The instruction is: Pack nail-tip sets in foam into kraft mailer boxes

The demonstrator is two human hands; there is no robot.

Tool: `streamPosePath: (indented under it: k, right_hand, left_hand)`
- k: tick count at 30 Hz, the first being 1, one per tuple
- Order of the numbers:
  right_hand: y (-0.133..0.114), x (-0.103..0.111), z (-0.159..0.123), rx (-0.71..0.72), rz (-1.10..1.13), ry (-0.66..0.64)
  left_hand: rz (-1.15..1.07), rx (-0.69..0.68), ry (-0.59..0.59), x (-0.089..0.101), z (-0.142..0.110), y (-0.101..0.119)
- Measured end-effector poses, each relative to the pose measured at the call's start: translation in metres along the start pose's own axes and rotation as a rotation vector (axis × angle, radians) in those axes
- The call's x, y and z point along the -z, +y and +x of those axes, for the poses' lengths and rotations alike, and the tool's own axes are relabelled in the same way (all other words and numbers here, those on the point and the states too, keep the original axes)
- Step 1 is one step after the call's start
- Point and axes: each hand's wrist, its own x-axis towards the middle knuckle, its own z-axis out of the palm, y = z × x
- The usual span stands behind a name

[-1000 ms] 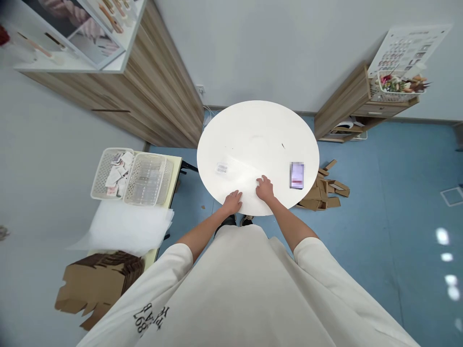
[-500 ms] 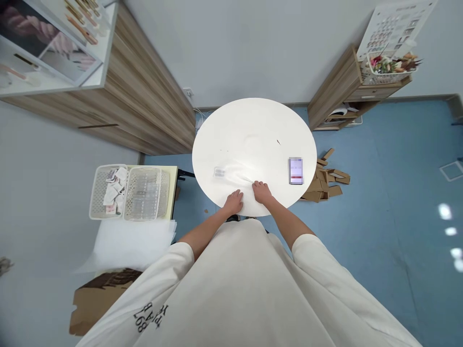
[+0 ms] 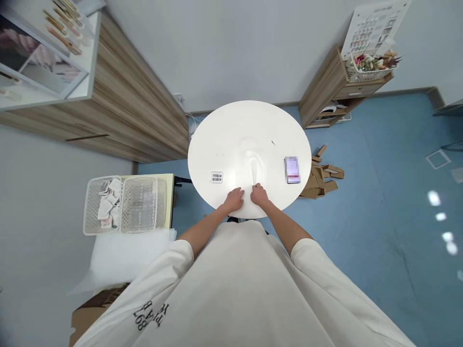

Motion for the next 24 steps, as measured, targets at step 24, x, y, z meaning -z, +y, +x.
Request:
streamPosePath:
  k: [24]
  right_hand:
    - [-0.028, 0.003, 0.012, 0.029, -0.001, 0.052]
  left_hand:
    - [0.102, 0.084, 0.188, 0.067, -0.002, -0.099]
